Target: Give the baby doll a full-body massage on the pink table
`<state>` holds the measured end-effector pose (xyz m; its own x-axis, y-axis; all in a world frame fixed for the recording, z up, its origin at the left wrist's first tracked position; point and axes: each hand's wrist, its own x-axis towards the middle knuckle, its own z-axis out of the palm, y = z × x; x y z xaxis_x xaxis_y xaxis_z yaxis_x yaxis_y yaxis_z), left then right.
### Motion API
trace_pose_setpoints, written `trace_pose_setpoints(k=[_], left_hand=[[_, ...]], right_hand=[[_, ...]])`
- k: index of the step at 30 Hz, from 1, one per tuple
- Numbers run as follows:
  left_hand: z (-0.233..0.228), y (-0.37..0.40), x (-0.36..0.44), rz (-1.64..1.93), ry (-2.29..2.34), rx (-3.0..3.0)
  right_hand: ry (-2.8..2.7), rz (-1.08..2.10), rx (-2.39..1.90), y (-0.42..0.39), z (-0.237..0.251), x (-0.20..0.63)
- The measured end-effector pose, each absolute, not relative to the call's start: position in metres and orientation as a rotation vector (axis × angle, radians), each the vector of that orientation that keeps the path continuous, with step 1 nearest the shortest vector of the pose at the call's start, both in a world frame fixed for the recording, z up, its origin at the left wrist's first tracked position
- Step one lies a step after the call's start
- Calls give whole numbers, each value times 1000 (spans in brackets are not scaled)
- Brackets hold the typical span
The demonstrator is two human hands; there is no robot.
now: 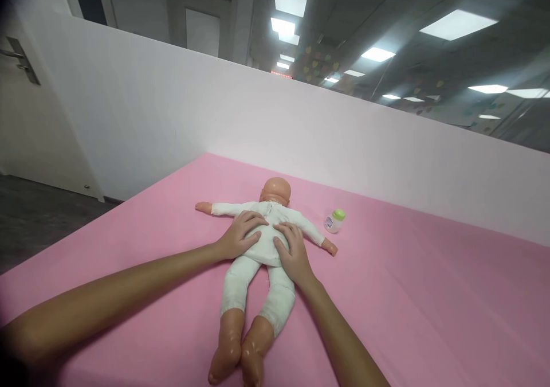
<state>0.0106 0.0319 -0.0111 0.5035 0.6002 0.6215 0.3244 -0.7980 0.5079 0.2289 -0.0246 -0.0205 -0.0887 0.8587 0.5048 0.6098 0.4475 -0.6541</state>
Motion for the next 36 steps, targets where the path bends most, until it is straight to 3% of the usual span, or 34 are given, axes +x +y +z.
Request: trace_pose_setpoints(k=[36], left_hand=[[-10,30,10,1182,796,2418]], right_hand=[[-1778,383,-1263,-27,-18,226]])
